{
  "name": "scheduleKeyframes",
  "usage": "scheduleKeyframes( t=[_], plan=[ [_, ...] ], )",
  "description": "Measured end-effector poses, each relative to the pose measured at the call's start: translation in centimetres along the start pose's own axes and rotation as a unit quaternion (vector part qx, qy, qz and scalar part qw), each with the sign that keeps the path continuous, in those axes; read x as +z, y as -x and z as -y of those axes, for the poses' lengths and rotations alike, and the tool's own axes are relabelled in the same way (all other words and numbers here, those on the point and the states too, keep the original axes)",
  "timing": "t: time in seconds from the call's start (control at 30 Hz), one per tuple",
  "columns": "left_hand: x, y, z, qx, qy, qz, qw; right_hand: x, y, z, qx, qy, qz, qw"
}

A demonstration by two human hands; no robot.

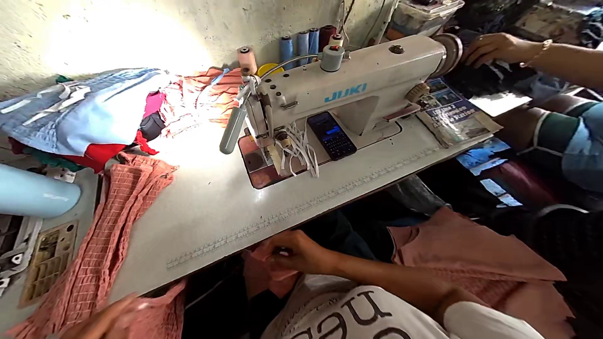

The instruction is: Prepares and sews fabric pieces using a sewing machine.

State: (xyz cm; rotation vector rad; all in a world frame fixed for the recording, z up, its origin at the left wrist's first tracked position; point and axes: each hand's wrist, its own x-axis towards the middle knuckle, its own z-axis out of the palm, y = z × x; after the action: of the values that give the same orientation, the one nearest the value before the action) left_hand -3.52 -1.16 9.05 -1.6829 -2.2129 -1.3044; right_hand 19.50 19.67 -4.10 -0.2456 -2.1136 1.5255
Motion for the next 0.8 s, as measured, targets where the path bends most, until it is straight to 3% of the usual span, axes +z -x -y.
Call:
scheduleKeyframes(
  t=[0.1,0.33,0.47,0.57,0.8],
  plan=[
    [2.8,-2.8,-4.2,0.07,0.1,0.102,0.987,-3.5,0.2,1.9,0.055,-0.04,-0.067,0.995],
    [8.0,-6.4,-11.3,0.159,0.262,0.203,0.93,-7.7,-0.4,3.5,0.13,-0.197,-0.179,0.955],
    [13.7,-7.4,-10.8,0.125,0.204,0.178,0.954,-8.9,-1.1,4.0,0.143,-0.238,-0.248,0.928],
    [17.2,-7.9,-9.4,0.08,0.149,0.153,0.974,-9.1,-1.4,4.8,0.13,-0.253,-0.25,0.925],
    [19.7,-7.6,-7.7,-0.03,0.261,0.174,0.949,-8.6,-0.1,4.7,0.1,-0.231,-0.219,0.943]
  ],
)
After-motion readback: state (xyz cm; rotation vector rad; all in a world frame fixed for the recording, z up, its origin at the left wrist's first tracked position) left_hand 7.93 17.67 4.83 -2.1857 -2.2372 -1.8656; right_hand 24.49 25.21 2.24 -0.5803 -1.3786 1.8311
